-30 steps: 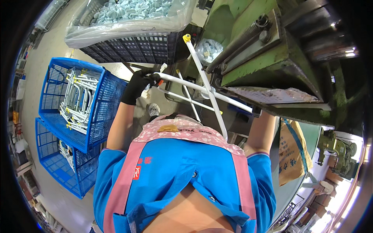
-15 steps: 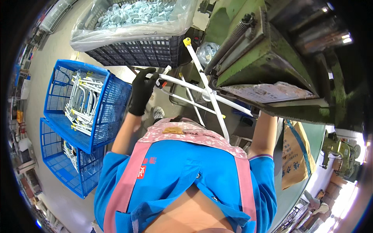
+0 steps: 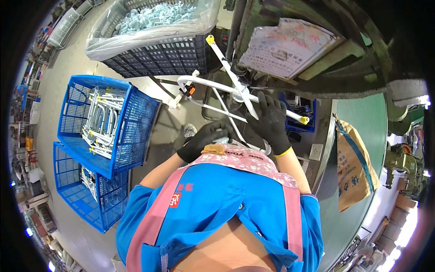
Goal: The person assembles white plastic hangers by inserting small white plastic clips into the ends of the hanger arms. They pick hangers from blue crates, attach clips, and place the finished hangers into a large gray bin.
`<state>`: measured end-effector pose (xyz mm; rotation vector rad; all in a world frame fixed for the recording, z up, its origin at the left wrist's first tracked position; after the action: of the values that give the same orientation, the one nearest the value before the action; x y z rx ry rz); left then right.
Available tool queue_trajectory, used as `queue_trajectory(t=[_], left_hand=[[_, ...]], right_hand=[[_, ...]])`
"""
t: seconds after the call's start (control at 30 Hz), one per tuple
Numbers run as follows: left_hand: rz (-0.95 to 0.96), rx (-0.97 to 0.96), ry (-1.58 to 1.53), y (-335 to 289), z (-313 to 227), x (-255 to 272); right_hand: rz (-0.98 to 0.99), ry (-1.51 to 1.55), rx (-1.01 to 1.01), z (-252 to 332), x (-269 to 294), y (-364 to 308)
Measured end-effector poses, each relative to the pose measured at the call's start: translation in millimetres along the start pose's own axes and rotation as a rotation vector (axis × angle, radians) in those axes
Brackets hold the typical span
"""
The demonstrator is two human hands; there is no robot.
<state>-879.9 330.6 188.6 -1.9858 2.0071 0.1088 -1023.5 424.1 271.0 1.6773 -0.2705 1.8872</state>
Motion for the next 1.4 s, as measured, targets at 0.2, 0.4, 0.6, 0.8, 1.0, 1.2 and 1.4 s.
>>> queue_trajectory(t=[0.2,0.4,0.6,0.8,1.0,1.2,1.4], left_hand=[[0.035,-0.296,-1.102,29,-24,15],[0.185,-0.373,-1.012,42,-67,10],[-0.17,-0.241,0.069,54,-84,27],[-0.383,-0.686,1.22,70,-120,-1],[-0.28,-0.803,1.393,83,-122,1],[-0.225,-0.744,1.435,89,-112,11],[-0.184,-0.793,1.359,86,-113,10]], right_hand=[[-0.151,-0.03,0.088,3,2,-1],[-0.091,0.003,0.019,-1,-4,0],[-0.071,0.037,-0.008,-5,-6,-2],[-0.024,0.037,-0.034,-7,-8,-1],[-0.043,0.121,-0.078,-5,-3,-3],[-0.1,0.067,-0.082,-2,1,-4],[-0.061,0.011,-0.125,-2,-2,-5]])
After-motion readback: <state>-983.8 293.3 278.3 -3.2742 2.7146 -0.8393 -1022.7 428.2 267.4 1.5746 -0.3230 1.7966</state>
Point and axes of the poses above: each hand's wrist, its own y-axis towards the middle knuckle, its own x-axis out of the back of the hand, z = x × y, the point moved 8 cm from there along y, towards the middle knuckle, and after that the axes turned 3 degrees about z, right-handed, at the moved point
